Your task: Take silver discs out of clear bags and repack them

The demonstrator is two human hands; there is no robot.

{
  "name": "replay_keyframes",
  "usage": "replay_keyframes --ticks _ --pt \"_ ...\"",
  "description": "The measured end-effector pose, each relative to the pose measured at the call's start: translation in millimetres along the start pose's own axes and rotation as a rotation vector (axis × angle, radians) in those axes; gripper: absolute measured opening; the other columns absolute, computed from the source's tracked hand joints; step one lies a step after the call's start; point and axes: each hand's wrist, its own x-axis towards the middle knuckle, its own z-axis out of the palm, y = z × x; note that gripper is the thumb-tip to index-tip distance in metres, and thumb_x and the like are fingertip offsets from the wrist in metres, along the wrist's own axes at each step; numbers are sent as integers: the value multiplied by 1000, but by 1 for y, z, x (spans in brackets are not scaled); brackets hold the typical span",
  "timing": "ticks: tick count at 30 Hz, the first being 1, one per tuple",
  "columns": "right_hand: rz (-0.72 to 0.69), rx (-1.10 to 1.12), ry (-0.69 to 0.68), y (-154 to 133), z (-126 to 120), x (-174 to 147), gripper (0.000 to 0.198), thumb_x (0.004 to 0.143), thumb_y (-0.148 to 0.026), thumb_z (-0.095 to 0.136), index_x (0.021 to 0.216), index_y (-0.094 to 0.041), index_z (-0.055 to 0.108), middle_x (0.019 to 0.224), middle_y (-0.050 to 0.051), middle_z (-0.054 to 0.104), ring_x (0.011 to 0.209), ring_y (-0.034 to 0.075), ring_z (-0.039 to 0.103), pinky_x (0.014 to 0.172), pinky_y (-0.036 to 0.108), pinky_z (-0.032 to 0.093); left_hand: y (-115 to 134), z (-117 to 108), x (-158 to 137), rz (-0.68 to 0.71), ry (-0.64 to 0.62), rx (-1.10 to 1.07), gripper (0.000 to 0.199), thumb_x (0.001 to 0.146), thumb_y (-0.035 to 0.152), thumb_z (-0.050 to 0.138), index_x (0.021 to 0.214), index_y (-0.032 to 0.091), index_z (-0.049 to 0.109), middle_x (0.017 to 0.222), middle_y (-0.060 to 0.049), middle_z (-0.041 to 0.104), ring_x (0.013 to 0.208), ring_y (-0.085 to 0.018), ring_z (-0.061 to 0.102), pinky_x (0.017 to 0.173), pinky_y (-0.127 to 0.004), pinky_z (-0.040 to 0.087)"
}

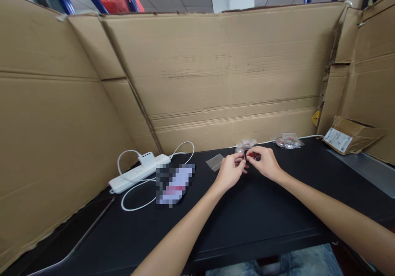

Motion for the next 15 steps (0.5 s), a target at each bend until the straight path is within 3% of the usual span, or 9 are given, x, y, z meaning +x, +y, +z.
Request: replay_keyframes --ticks 9,15 --pt "160 86 44 -1 6 -2 12 73 -13 60 78 -17 70 73 4 71 64 16 67 61 25 52 3 2 -3 62 5 50 24 85 19 55 103 13 68 92 -9 72 79 -19 70 69 -30 59" --pt "223 234 -10 5 10 -1 7 72 -18 63 77 -16 68 77 5 72 67 17 69 65 27 56 -1 1 -5 75 36 94 24 87 22 52 101 14 69 89 -7 73 70 -18 70 68 -31 59"
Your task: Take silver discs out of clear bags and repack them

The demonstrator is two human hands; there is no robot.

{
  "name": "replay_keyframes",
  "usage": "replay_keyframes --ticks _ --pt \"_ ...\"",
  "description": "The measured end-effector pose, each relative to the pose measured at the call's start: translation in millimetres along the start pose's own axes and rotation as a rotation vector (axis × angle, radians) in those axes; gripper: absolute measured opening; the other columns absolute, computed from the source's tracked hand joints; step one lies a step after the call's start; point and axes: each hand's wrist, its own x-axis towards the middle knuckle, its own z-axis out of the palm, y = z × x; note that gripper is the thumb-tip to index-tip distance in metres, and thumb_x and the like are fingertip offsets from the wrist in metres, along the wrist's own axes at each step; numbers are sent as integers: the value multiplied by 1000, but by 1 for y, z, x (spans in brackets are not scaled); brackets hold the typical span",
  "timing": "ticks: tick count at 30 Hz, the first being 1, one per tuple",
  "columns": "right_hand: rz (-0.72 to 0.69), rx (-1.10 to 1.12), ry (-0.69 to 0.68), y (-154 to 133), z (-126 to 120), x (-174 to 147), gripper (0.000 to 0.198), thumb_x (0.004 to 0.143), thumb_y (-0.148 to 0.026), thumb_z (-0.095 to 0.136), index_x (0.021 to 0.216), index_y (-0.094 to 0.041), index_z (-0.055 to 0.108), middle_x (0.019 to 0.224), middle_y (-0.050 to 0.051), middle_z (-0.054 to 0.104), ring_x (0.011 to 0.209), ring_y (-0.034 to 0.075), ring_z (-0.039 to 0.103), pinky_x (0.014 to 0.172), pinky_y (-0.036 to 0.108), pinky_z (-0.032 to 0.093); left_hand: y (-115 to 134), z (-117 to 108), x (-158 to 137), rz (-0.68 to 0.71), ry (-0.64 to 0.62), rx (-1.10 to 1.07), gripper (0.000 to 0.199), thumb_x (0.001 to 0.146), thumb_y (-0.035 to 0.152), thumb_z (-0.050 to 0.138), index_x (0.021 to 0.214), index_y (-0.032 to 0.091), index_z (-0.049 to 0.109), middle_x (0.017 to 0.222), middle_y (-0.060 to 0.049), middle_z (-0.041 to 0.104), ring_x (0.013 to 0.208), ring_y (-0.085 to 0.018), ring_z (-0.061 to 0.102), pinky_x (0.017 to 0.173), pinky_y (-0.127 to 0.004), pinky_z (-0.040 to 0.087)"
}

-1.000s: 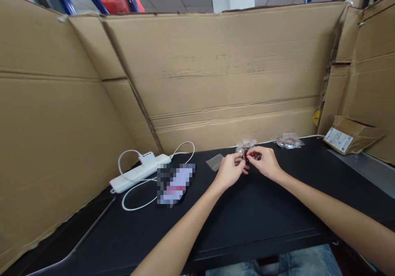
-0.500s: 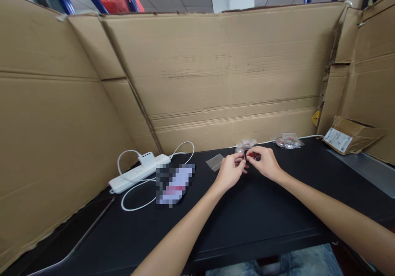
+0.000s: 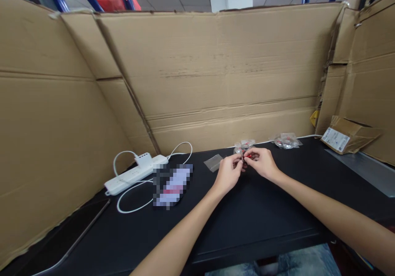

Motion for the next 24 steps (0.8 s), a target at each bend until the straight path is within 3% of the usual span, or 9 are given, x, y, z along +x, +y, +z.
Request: replay_keyframes --ticks 10,15,20,24 --pt "52 49 57 0 5 -2 8 72 -21 64 77 -17 68 75 5 71 66 18 69 62 27 57 -4 4 0 -16 94 -107 20 83 25 60 96 11 67 84 -9 73 75 -21 71 70 -31 59" --pt "237 297 -21 3 1 1 14 63 -22 74 72 -14 69 60 2 66 48 12 59 49 24 50 0 2 -5 21 78 -14 20 85 23 58 99 13 68 87 -9 74 76 -20 71 73 -31 58" --pt "401 530 -104 -1 -8 4 24 56 -25 83 71 -11 71 60 3 67 54 12 61 55 25 51 8 -2 -6 133 71 178 22 87 20 56 102 17 71 91 -6 75 78 -19 71 74 -28 56" --pt "323 520 -139 -3 -8 6 26 59 -26 81 77 -10 71 64 5 69 59 14 65 58 26 53 9 -6 -3 153 123 202 20 86 19 55 99 17 71 90 -5 74 79 -19 71 75 -27 56"
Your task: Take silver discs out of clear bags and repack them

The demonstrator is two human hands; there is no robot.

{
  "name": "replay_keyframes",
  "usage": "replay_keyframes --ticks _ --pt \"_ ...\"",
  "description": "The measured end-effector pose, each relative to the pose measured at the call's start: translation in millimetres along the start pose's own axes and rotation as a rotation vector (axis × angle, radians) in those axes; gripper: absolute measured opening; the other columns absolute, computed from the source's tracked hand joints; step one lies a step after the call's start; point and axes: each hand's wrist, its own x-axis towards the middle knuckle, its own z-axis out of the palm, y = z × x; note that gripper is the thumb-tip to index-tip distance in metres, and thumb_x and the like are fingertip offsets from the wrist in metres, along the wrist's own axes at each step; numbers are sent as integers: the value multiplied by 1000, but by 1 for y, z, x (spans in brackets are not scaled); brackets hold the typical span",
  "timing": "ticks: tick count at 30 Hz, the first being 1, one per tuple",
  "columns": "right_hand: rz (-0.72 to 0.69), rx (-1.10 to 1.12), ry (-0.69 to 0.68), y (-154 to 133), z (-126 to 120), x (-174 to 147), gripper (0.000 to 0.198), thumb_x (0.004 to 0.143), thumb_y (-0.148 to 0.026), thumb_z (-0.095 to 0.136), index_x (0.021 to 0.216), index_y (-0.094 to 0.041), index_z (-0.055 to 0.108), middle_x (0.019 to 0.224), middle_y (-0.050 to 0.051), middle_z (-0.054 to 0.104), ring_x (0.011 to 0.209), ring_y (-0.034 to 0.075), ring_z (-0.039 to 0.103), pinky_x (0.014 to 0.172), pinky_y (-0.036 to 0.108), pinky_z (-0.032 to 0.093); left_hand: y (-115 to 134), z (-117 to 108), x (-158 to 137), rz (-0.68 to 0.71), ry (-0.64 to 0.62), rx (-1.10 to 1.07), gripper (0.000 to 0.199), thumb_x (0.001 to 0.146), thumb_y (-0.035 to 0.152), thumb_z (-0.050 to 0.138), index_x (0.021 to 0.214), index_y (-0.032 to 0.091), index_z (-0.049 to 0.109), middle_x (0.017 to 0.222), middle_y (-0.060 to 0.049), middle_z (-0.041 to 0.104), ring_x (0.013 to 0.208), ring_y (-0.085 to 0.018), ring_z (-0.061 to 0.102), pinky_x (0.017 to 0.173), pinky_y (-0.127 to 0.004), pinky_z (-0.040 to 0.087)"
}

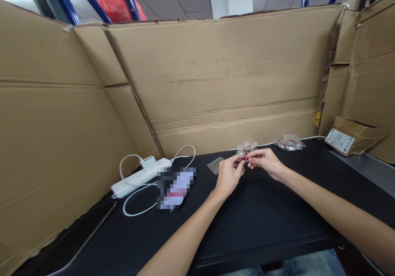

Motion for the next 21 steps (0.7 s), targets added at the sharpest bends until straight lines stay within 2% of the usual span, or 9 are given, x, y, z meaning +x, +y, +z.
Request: replay_keyframes --ticks 4,14,21 --pt "-110 -162 4 6 0 4 20 66 -25 74 77 -14 63 59 0 64 51 13 63 50 24 51 -4 2 0 -18 6 -29 16 85 19 56 94 17 70 89 -5 74 78 -19 71 73 -27 56" --pt "-206 -436 -61 2 0 0 10 75 -19 60 81 -18 52 62 -3 60 43 8 55 43 19 44 -9 8 0 -162 -7 -202 13 79 21 61 87 13 67 77 -7 71 67 -17 68 64 -26 55" --pt "-175 -411 -165 2 1 -4 13 80 -22 58 86 -20 47 61 -5 56 40 6 50 38 16 40 -16 6 5 -204 1 -305 11 72 19 66 81 13 68 71 -4 69 63 -15 66 64 -25 54"
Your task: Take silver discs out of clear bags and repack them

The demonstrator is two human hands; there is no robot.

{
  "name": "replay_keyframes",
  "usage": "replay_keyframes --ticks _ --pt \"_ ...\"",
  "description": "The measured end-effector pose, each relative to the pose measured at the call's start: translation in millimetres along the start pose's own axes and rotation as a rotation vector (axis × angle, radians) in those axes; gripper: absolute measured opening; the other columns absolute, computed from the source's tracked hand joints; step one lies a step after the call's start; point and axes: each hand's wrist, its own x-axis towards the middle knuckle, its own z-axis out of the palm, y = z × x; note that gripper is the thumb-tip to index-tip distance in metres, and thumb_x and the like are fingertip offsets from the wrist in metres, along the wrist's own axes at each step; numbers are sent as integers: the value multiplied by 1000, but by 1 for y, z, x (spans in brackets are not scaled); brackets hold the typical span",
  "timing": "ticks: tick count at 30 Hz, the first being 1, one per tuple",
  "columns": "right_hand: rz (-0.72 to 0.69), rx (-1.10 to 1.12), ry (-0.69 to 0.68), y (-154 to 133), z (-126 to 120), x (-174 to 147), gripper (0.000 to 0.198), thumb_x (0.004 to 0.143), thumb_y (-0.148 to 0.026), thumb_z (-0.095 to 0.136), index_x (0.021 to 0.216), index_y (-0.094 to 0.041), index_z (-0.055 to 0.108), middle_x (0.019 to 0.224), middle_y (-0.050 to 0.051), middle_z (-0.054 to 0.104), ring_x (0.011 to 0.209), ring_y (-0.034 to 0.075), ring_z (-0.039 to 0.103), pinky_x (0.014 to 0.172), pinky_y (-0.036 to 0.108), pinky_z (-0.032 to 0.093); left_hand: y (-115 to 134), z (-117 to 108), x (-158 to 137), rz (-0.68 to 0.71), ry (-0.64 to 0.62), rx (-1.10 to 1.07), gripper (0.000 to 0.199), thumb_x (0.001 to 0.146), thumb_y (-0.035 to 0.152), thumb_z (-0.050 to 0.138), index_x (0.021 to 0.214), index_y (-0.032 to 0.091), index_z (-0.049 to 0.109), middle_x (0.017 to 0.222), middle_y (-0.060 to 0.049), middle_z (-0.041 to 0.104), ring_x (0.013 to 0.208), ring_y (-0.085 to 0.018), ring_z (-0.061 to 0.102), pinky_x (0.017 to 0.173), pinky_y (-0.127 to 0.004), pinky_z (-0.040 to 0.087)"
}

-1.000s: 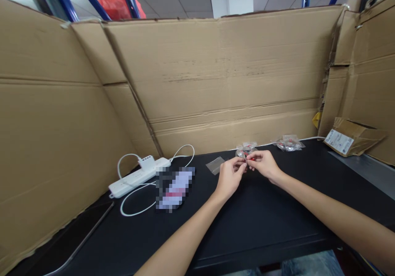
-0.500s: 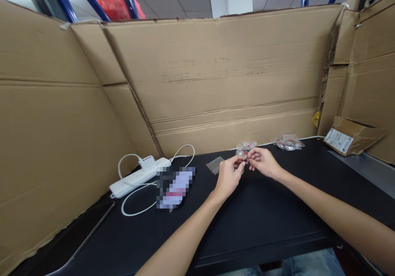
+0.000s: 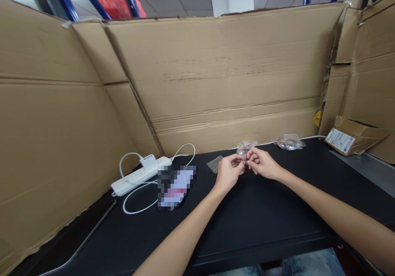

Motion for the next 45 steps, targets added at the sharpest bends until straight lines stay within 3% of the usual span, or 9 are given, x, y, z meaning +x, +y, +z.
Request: replay_keyframes --ticks 9,17,21,25,29,34,37,41,45 --pt "-57 9 55 9 -4 3 52 70 -36 77 115 -20 56 109 8 61 71 13 64 55 24 55 6 -4 6 -90 114 -116 13 62 12 67 75 13 69 65 -2 67 55 -12 60 53 -21 49" --pt "58 124 27 6 -1 4 36 70 -25 75 101 -15 61 71 1 66 62 16 67 64 31 57 11 -6 8 -105 139 -149 10 61 14 69 71 13 68 62 -2 66 53 -12 60 53 -22 49" --pt "113 319 31 -2 -3 3 32 68 -29 79 90 -15 60 73 2 67 61 15 67 61 30 57 13 -6 8 -106 137 -142 11 62 15 70 72 13 68 62 -1 66 53 -12 59 54 -22 48" --pt "232 593 -91 -8 -5 -1 28 73 -30 78 84 -15 57 73 3 68 66 15 68 65 28 55 14 -3 5 -111 106 -107 11 64 16 69 75 13 67 63 -2 66 54 -12 59 52 -21 47" --pt "278 712 -186 -13 -5 -5 26 77 -28 75 94 -16 59 83 6 70 66 13 66 61 24 51 13 -3 4 -110 100 -103 10 66 15 66 76 13 66 60 -1 64 53 -11 59 52 -21 46" --pt "293 718 -234 -15 -7 -5 31 79 -20 71 108 -15 59 95 10 71 74 15 68 72 28 54 8 -7 6 -112 113 -43 12 65 11 64 77 13 66 65 -2 66 56 -12 60 57 -22 49" --pt "325 715 -199 -10 -8 -3 29 78 -14 69 106 -14 60 88 10 72 69 15 68 69 26 54 5 -10 7 -93 81 116 12 74 15 60 84 14 67 71 -4 68 59 -14 62 61 -26 50" --pt "354 738 -99 -3 -10 0 23 78 -8 64 101 -13 61 86 10 72 67 15 69 67 26 55 -2 -20 8 71 109 620 19 78 15 57 93 15 68 89 -9 67 73 -19 64 77 -32 49" --pt "371 732 27 0 -12 2 18 80 -9 63 97 -12 62 88 13 73 68 15 69 69 28 56 -11 -29 9 30 56 856 23 80 28 61 96 14 68 91 -11 64 84 -23 63 79 -34 47"
